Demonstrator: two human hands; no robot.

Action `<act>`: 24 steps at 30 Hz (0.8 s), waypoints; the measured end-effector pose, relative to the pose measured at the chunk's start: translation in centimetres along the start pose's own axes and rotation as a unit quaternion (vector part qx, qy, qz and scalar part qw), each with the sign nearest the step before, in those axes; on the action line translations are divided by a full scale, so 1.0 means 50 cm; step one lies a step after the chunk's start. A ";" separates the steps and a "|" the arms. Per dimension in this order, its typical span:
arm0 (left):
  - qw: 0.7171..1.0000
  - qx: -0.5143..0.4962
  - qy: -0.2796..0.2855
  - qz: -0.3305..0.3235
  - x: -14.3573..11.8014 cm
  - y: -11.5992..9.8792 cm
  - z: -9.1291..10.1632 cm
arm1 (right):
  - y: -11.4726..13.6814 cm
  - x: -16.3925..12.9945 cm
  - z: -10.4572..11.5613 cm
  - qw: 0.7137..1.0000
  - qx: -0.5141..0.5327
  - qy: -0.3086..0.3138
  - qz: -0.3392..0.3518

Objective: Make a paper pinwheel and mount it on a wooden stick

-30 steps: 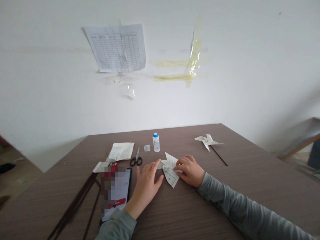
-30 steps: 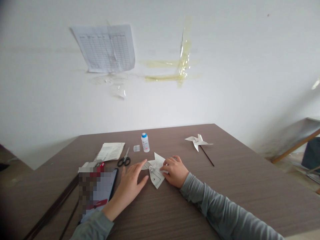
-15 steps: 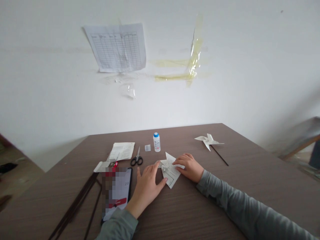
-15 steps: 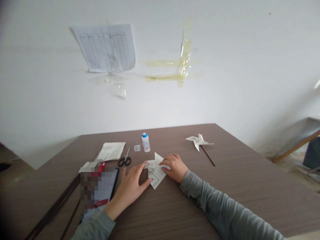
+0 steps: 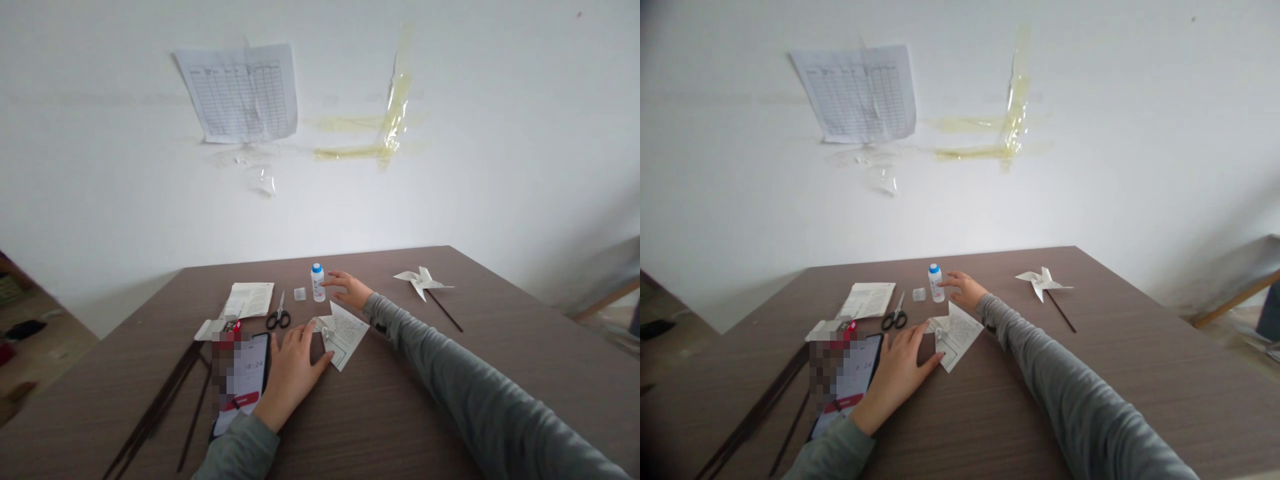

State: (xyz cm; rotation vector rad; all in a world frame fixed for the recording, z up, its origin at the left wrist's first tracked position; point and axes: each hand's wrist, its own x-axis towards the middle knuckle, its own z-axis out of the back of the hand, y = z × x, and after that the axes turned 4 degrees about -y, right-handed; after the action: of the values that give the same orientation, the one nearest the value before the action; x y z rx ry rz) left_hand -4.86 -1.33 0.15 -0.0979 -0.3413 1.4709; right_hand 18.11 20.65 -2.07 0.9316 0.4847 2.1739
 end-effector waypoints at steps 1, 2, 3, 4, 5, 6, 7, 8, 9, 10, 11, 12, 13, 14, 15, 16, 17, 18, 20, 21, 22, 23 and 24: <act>1.000 0.000 -0.008 -0.001 -0.001 0.003 -0.001 | 0.000 0.006 -0.006 1.000 0.003 0.005 -0.002; 1.000 -0.001 -0.018 -0.004 -0.001 0.007 -0.004 | 0.000 0.010 -0.013 1.000 0.005 0.011 -0.003; 1.000 -0.003 -0.028 -0.008 -0.001 0.011 -0.007 | 0.000 0.013 -0.019 1.000 0.007 0.016 -0.004; 0.999 -0.006 -0.037 -0.011 -0.001 0.015 -0.010 | 0.001 0.015 -0.025 1.000 0.010 0.020 -0.003; 0.999 -0.009 -0.044 -0.015 -0.001 0.019 -0.012 | 0.002 0.017 -0.032 1.000 0.015 0.025 -0.002; 0.999 -0.011 -0.046 -0.019 -0.001 0.023 -0.014 | 0.002 0.019 -0.038 0.999 0.020 0.028 0.001; 0.999 -0.013 -0.045 -0.022 0.000 0.025 -0.015 | 0.003 0.020 -0.045 0.999 0.025 0.032 0.004; 0.999 -0.015 -0.041 -0.024 0.000 0.027 -0.015 | 0.003 0.022 -0.051 0.999 0.029 0.034 0.007; 0.999 -0.015 -0.035 -0.025 0.000 0.028 -0.014 | 0.002 0.024 -0.057 0.999 0.032 0.036 0.009; 0.999 -0.015 -0.029 -0.025 0.000 0.028 -0.013 | 0.001 0.025 -0.062 0.999 0.033 0.037 0.010; 0.999 -0.015 -0.024 -0.023 0.000 0.028 -0.011 | 0.000 0.026 -0.068 0.999 0.033 0.036 0.009; 0.999 -0.014 -0.019 -0.021 0.000 0.027 -0.009 | -0.001 0.027 -0.073 0.999 0.032 0.033 0.007; 1.000 -0.013 -0.015 -0.019 0.000 0.025 -0.007 | -0.002 0.027 -0.077 0.999 0.032 0.029 0.004; 1.000 -0.012 -0.011 -0.018 0.000 0.024 -0.005 | -0.004 0.028 -0.081 0.999 0.032 0.025 0.001; 1.000 -0.012 -0.009 -0.017 0.001 0.023 -0.004 | -0.005 0.028 -0.083 0.999 0.032 0.021 -0.002; 1.000 -0.012 -0.007 -0.017 0.001 0.023 -0.003 | -0.006 0.027 -0.085 0.999 0.032 0.018 -0.003; 1.000 -0.013 -0.005 -0.017 0.001 0.022 -0.002 | -0.008 0.027 -0.086 0.999 0.033 0.014 -0.003; 1.000 -0.013 -0.003 -0.017 0.002 0.022 -0.002 | -0.009 0.026 -0.085 0.999 0.033 0.012 -0.002; 1.000 -0.013 0.001 -0.014 0.002 0.023 -0.002 | -0.012 0.020 -0.079 0.999 0.036 0.003 0.001; 1.000 -0.012 0.002 -0.013 0.001 0.023 -0.002 | -0.015 0.015 -0.074 0.999 0.037 -0.005 0.003; 1.000 -0.012 0.001 -0.012 0.001 0.023 -0.003 | -0.018 0.009 -0.067 0.999 0.039 -0.013 0.004; 1.000 -0.012 -0.002 -0.014 0.000 0.022 -0.004 | -0.021 0.000 -0.058 0.999 0.043 -0.027 0.007; 1.000 -0.012 -0.007 -0.016 -0.001 0.022 -0.005 | -0.025 -0.011 -0.049 0.998 0.043 -0.036 0.007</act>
State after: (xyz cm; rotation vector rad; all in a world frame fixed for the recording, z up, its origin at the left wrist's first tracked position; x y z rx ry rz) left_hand -5.84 -1.22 -0.39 -0.1007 -0.3696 1.4373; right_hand 17.14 20.97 -4.68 1.0607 0.5418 2.1384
